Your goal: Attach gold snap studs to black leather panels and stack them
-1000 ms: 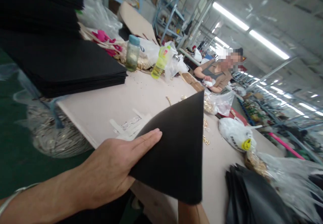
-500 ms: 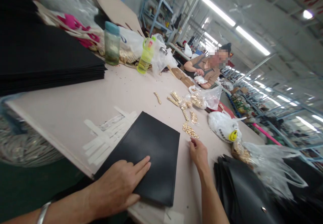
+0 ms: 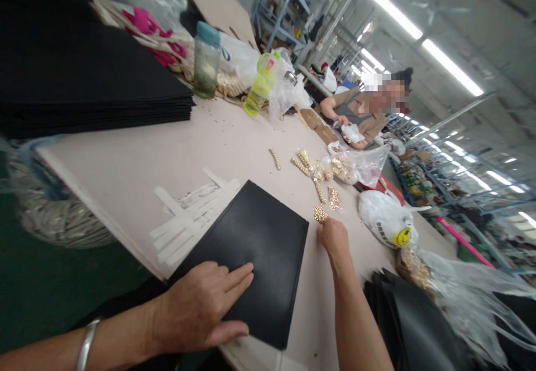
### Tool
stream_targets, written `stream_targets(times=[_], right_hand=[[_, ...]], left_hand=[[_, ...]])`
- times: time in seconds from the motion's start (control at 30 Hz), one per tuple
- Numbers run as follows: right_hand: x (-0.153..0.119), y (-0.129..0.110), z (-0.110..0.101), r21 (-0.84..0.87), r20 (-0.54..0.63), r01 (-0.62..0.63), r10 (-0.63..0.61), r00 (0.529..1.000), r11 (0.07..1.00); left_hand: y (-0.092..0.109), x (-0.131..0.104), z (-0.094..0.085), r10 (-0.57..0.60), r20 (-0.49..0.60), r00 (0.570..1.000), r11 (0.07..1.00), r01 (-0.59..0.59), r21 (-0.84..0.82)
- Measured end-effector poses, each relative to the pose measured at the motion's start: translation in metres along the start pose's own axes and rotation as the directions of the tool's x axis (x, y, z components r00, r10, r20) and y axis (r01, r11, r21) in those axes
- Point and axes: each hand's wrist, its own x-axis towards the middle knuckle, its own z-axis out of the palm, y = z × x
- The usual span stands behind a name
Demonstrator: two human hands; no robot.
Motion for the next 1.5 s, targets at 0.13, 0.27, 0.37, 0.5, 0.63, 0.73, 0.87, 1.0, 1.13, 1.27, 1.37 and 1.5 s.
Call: stream_targets(times=[0.13, 0.27, 0.37, 0.5, 0.63, 0.73, 0.87, 1.0, 1.13, 1.27, 1.37, 1.5], right_hand=[[0.001, -0.005, -0.01, 0.019, 0.019, -0.054, 0.054, 0.998, 0.998], [-0.023, -0.019, -0.019, 0.202, 0.103, 0.012, -0.033, 0.994, 0.979], [-0.067, -0.042, -0.019, 0.428, 0.215, 0.071, -0.178, 0.96, 0.901], [-0.122, -0.074, -0.013, 0.783, 0.322, -0.021, -0.377, 0.868, 0.622], [-0.138, -0.089, -0.012, 0.756, 0.342, 0.008, -0.405, 0.848, 0.654], [-0.134, -0.091, -0.016, 0.697, 0.348, 0.07, -0.422, 0.837, 0.713], [-0.13, -0.094, -0.023, 0.642, 0.376, 0.107, -0.433, 0.819, 0.759], [-0.129, -0.1, -0.029, 0.625, 0.387, 0.126, -0.446, 0.807, 0.77], [-0.125, -0.104, -0.032, 0.608, 0.405, 0.134, -0.451, 0.795, 0.783], [-0.12, -0.101, -0.026, 0.601, 0.457, 0.068, -0.412, 0.788, 0.796], [-0.112, -0.099, -0.018, 0.618, 0.498, 0.005, -0.396, 0.772, 0.786], [-0.105, -0.105, -0.018, 0.564, 0.585, -0.059, -0.348, 0.732, 0.823]], left_hand=[[0.0, 0.002, -0.002, 0.02, -0.065, 0.998, 0.999, -0.018, 0.029], [0.0, 0.001, -0.001, 0.021, -0.072, 0.997, 1.0, -0.019, 0.023], [0.001, 0.001, 0.0, 0.018, -0.047, 0.999, 1.0, -0.017, 0.017], [0.001, 0.0, 0.0, 0.014, 0.005, 1.0, 1.0, -0.015, 0.015], [0.001, 0.0, 0.0, 0.02, 0.027, 0.999, 0.999, -0.021, 0.032], [0.001, 0.0, 0.0, 0.022, 0.027, 0.999, 0.999, -0.023, 0.028], [0.002, 0.0, -0.001, 0.018, 0.038, 0.999, 1.0, -0.019, 0.018], [0.001, 0.0, 0.0, 0.015, 0.051, 0.999, 1.0, -0.016, 0.021], [0.001, 0.0, 0.0, 0.011, 0.056, 0.998, 1.0, -0.011, 0.005], [0.002, 0.0, -0.001, 0.005, 0.062, 0.998, 1.0, -0.003, -0.028], [0.002, 0.0, -0.001, 0.007, 0.075, 0.997, 1.0, -0.005, -0.031], [0.001, 0.0, -0.001, 0.014, 0.079, 0.997, 1.0, -0.012, -0.027]])
